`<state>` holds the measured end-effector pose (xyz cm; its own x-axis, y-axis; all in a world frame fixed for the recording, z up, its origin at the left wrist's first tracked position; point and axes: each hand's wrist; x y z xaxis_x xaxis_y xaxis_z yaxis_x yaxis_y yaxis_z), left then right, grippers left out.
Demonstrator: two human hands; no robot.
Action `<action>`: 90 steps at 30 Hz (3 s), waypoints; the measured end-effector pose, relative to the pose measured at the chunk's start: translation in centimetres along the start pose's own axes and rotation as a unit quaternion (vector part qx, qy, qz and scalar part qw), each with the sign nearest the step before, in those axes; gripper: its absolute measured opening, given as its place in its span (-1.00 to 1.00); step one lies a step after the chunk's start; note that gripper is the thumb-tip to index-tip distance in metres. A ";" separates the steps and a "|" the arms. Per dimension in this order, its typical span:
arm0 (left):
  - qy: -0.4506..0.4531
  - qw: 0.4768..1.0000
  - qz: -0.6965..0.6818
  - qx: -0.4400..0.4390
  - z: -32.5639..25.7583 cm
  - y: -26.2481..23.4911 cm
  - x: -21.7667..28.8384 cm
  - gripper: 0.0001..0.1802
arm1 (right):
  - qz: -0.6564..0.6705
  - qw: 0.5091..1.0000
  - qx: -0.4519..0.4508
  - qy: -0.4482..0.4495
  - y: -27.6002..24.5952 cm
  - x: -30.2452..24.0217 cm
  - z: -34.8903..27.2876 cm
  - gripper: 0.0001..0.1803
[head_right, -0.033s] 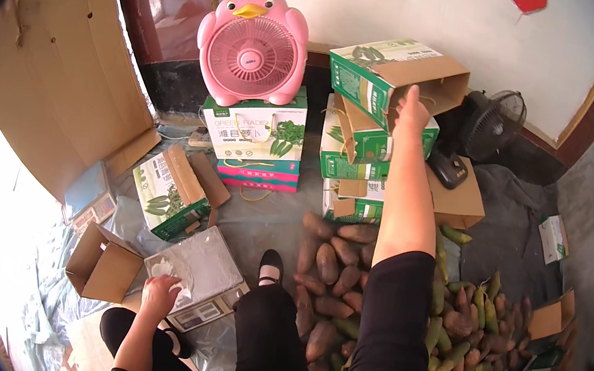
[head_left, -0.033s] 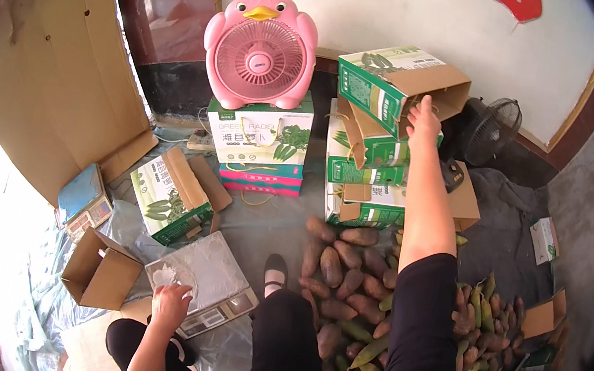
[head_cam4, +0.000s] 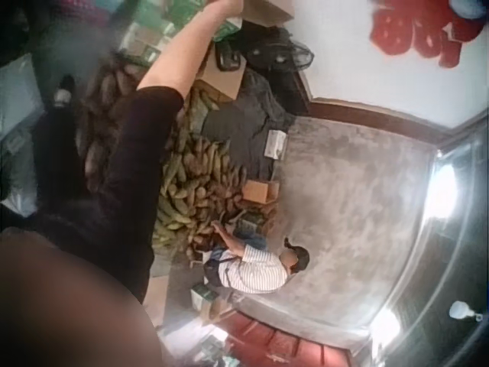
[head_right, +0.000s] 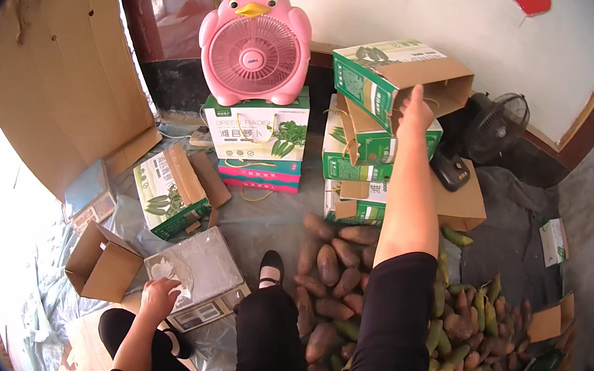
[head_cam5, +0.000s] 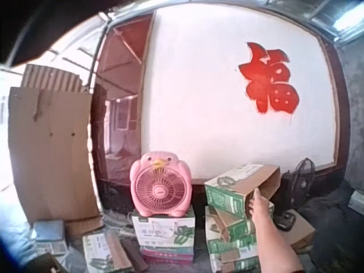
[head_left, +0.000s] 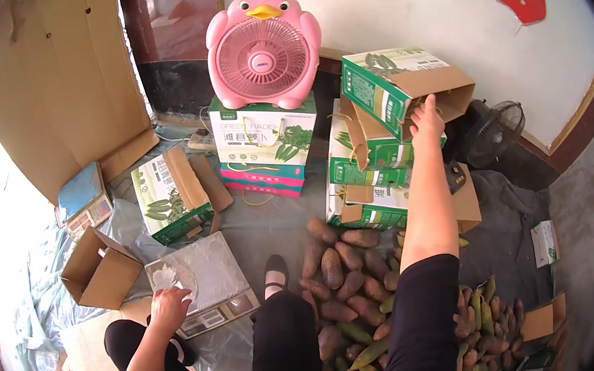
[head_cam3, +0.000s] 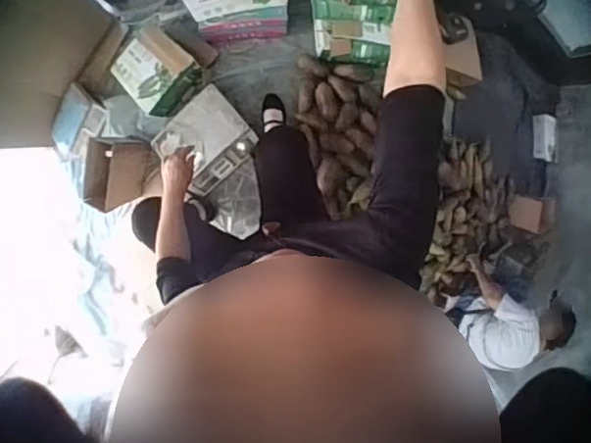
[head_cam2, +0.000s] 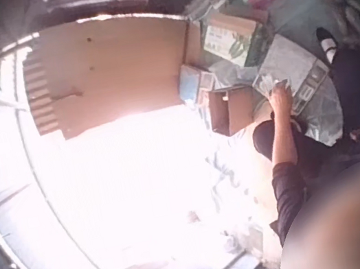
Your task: Sorting and packing green produce (likely melons or gourds) into boxes while weighing them.
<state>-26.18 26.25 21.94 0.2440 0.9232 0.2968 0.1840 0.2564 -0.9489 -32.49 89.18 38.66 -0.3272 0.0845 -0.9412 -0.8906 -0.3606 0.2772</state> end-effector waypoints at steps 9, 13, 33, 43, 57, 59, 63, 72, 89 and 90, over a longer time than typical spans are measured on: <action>-0.005 0.999 -0.031 -0.018 0.4 0.0 -0.8 -0.75 | 0.101 0.994 -0.017 -0.021 4.1 1.4 2.5 -0.73; 0.014 0.998 -0.037 -0.039 1.1 -0.2 -0.2 -0.74 | 0.183 0.981 0.059 -0.003 1.3 0.0 4.3 -0.78; -0.008 0.974 -0.202 0.105 -2.2 -3.0 -3.3 -0.74 | -0.027 0.945 -0.325 0.009 -5.6 -5.1 -28.9 -0.57; 0.173 0.934 -0.147 0.274 -3.9 -6.0 -2.1 -0.66 | -0.259 0.645 -0.676 -0.245 3.4 2.4 -38.5 -0.65; -0.057 0.997 0.046 -0.032 -3.5 -3.1 -4.5 -0.44 | -0.309 0.406 -0.827 -0.237 5.3 10.6 -42.1 -0.60; -0.051 0.996 0.052 -0.060 -3.5 -2.5 -5.3 -0.48 | -0.257 0.516 -0.790 -0.208 5.0 8.6 -41.0 -0.57; -0.040 0.996 0.035 -0.068 -3.5 -2.0 -5.8 -0.52 | -0.258 0.676 -0.669 -0.172 1.0 3.7 -37.2 -0.59; -0.014 0.995 0.037 -0.088 -2.6 -0.2 -5.2 -0.61 | -0.415 0.769 -0.484 -0.037 -24.4 7.6 -32.4 -0.64; -0.102 0.987 0.087 -0.086 -3.5 -0.4 -4.2 -0.73 | -0.822 0.323 -0.443 0.152 -42.8 13.1 -49.3 -0.51; -0.095 0.989 0.080 -0.085 -3.5 -0.2 -4.4 -0.75 | -0.831 0.305 -0.440 0.148 -43.0 13.7 -49.5 -0.48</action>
<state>-23.96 21.12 21.16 0.1035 0.9893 0.1033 0.3193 0.0653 -0.9454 16.94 59.91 4.24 0.5039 0.7902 0.3489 0.7257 -0.1681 -0.6672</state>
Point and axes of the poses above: each hand's wrist, its own z-axis towards the middle knuckle, its own y-axis out of the palm, x = y × z, and after that the axes turned 14 degrees about -y, right-handed
